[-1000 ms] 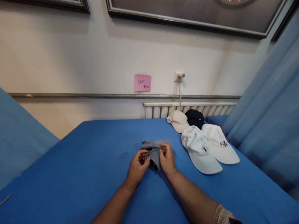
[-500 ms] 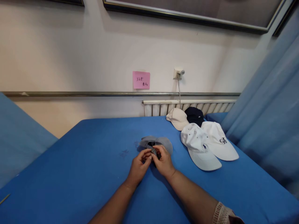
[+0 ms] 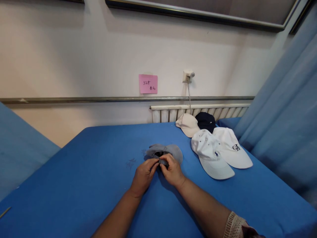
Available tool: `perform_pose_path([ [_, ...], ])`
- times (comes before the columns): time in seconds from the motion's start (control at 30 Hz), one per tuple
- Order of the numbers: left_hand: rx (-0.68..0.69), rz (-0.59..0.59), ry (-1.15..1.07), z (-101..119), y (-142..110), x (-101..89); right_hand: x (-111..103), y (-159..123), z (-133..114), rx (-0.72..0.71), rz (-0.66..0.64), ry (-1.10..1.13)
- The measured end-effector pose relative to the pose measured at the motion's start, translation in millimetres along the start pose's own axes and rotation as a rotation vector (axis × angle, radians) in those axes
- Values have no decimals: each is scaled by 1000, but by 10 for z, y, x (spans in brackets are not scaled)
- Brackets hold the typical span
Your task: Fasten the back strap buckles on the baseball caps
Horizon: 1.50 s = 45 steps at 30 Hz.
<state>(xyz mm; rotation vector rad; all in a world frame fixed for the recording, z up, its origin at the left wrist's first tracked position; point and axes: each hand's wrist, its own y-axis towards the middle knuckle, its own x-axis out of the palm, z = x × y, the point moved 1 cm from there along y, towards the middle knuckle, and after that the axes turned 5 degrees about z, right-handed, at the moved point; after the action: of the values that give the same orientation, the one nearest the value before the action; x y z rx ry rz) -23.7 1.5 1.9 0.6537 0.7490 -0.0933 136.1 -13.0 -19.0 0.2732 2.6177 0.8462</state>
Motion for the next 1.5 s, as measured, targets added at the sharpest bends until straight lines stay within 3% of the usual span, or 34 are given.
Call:
perform_pose_path([
  [0.13,160,64,84,-43,-8,27,9,2,36,9,-3,13],
  [0.27,173,36,134,-49,-2,49,27,-2,80,28,4,12],
  [0.43,70,-41,126,-17,20,44,33,2,86,39,-18,8],
  [0.57,-32,-38,56,-1,37,36,33,6,76,32,-23,38],
  [0.8,-183,-47,-189,-14,39,40,28,17,97,11,-7,61],
  [0.97,-331,-50,-265,-69,26,72,18,21,74,-55,-69,8],
  [1.13,-531,-56,-475,-95,34,111,16,14,49,-119,-136,-48],
  [1.5,-640,-100,-641,-109,53,85,7,7,28,-100,-127,11],
])
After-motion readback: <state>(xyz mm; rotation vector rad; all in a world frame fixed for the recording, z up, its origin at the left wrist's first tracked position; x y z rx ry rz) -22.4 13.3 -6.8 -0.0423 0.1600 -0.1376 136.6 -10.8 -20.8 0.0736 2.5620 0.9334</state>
